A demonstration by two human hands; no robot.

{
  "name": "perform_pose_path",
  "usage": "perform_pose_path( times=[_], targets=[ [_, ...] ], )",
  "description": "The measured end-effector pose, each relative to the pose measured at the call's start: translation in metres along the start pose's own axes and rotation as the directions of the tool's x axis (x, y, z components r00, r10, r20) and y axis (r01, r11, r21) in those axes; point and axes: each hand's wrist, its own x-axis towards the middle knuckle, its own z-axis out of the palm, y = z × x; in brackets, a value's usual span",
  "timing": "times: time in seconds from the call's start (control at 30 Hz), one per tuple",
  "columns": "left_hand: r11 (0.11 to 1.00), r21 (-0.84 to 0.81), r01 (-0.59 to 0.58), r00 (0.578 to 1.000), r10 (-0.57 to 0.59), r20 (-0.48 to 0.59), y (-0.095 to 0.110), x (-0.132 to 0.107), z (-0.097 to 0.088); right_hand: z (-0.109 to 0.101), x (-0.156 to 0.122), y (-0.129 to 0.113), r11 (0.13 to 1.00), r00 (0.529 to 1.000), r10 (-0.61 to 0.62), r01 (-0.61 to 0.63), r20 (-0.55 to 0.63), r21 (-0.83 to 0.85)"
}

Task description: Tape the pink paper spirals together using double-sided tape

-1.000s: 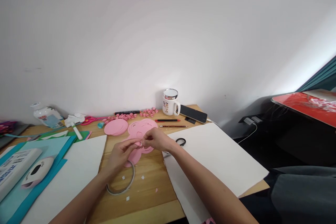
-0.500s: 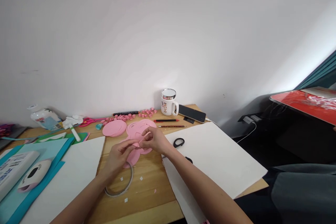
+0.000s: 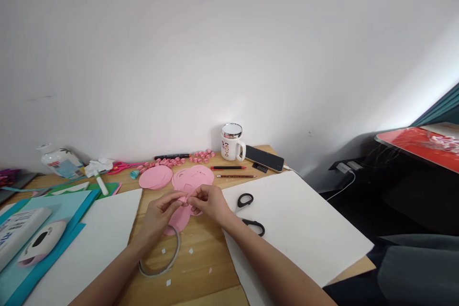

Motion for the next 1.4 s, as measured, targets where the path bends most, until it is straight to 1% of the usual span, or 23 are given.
perform_pose_path(
  times=[0.13, 0.37, 0.47, 0.63, 0.87, 0.93, 1.17, 1.27, 1.4],
  targets=[
    [1.0, 0.025, -0.018, 1.0, 0.018, -0.001, -0.001, 0.001, 0.0, 0.005, -0.002, 0.002, 1.0, 1.0, 0.01, -0.01, -0.03, -0.023],
    [0.99, 0.102, -0.093, 0.992, 0.084, 0.091, 0.001, -0.001, -0.001, 0.004, -0.001, 0.004, 0.998, 1.0, 0.009, -0.009, 0.0, -0.062],
    [0.989, 0.114, -0.095, 0.991, 0.084, 0.101, 0.002, -0.001, -0.001, 0.002, 0.0, 0.005, 0.999, 0.999, 0.024, -0.023, 0.022, -0.046],
    [0.99, 0.106, -0.096, 0.991, 0.085, 0.102, 0.001, -0.001, -0.001, -0.001, -0.002, 0.002, 0.998, 0.999, 0.008, -0.006, 0.048, -0.057],
    [0.998, 0.049, -0.045, 0.99, 0.038, 0.134, 0.0, 0.002, -0.002, -0.006, -0.001, 0.004, 0.997, 0.995, -0.008, 0.015, 0.1, -0.07],
    [0.997, 0.055, -0.051, 0.991, 0.043, 0.129, 0.001, 0.001, -0.002, -0.007, -0.001, 0.005, 0.997, 0.994, -0.012, 0.02, 0.11, -0.073],
    [0.984, 0.124, -0.128, 0.984, 0.111, 0.139, 0.002, 0.0, -0.003, -0.006, -0.001, 0.004, 0.998, 0.994, -0.012, 0.019, 0.109, -0.064],
    [0.985, 0.123, -0.119, 0.984, 0.101, 0.145, 0.003, 0.0, -0.003, -0.005, -0.001, 0.004, 0.996, 0.996, -0.017, 0.025, 0.09, -0.087],
    [0.991, 0.098, -0.094, 0.989, 0.082, 0.124, 0.003, 0.0, -0.002, -0.005, -0.002, 0.004, 0.997, 0.995, -0.018, 0.025, 0.094, -0.076]
  ],
)
